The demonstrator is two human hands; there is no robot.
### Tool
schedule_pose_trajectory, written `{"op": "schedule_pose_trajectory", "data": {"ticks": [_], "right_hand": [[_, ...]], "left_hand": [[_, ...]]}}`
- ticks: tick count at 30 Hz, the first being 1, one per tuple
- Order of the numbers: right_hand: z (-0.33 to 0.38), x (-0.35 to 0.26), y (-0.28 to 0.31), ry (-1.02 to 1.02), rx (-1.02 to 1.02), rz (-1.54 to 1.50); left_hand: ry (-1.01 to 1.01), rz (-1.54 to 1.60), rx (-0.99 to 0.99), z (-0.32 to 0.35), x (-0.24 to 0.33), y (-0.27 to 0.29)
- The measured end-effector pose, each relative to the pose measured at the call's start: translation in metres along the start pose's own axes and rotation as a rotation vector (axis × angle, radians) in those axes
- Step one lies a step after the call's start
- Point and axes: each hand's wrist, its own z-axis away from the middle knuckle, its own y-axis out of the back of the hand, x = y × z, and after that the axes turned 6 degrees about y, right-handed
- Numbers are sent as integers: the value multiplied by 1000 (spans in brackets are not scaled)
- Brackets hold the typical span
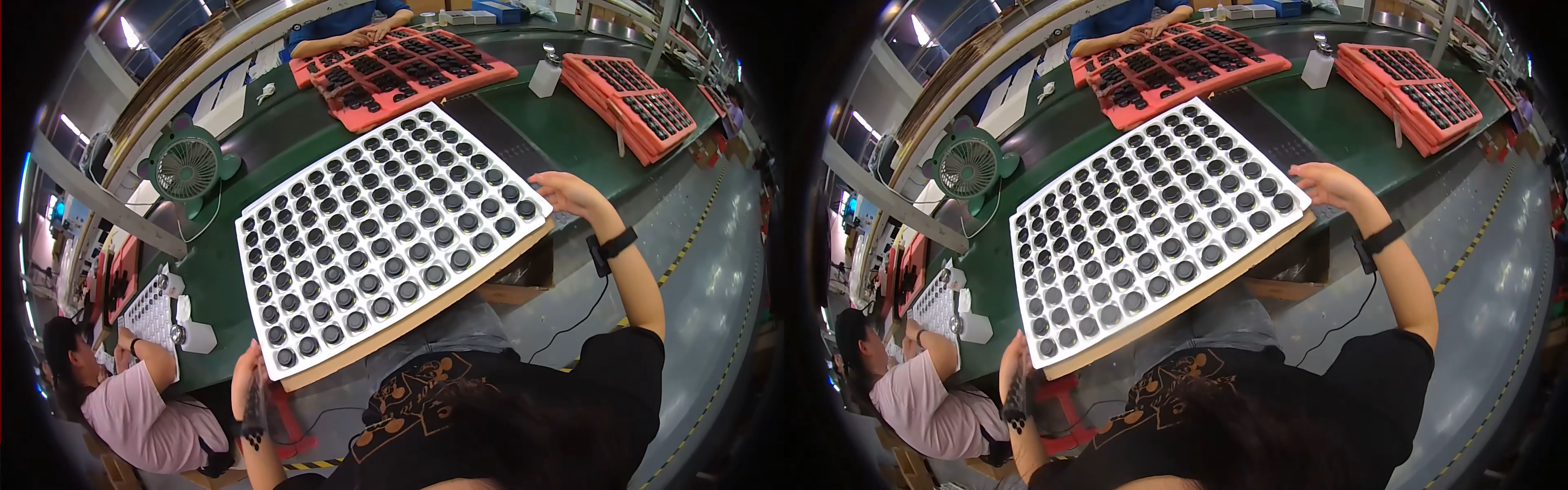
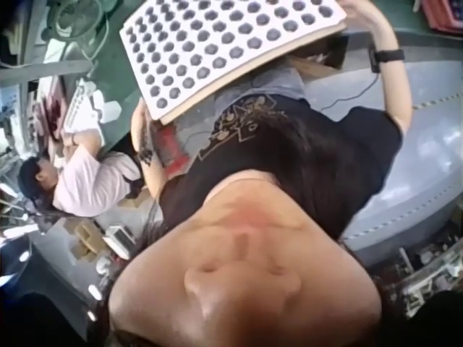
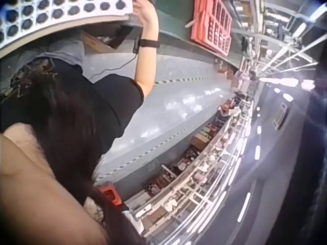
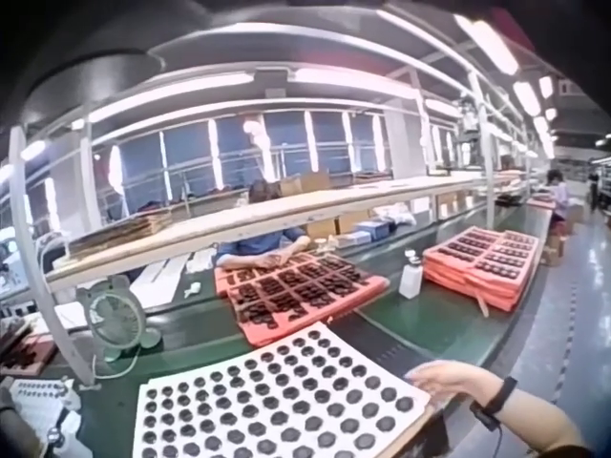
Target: The person moves a pink foam tray of black components, places a white plastic tray on the table, and peels small black circular stickers from a sheet. They then press the stickers onto the center of each component in the white tray one by one.
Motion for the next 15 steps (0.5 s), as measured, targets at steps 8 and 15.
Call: {"op": "schedule_pose_trajectory", "data": {"ticks": [8, 15], "right_hand": [[-84, 6, -24, -147, -130, -280], [-86, 12, -20, -129, -39, -120]], "left_hand": [[146, 161, -137, -53, 18, 28], [223, -172, 29, -48, 36, 41]]}}
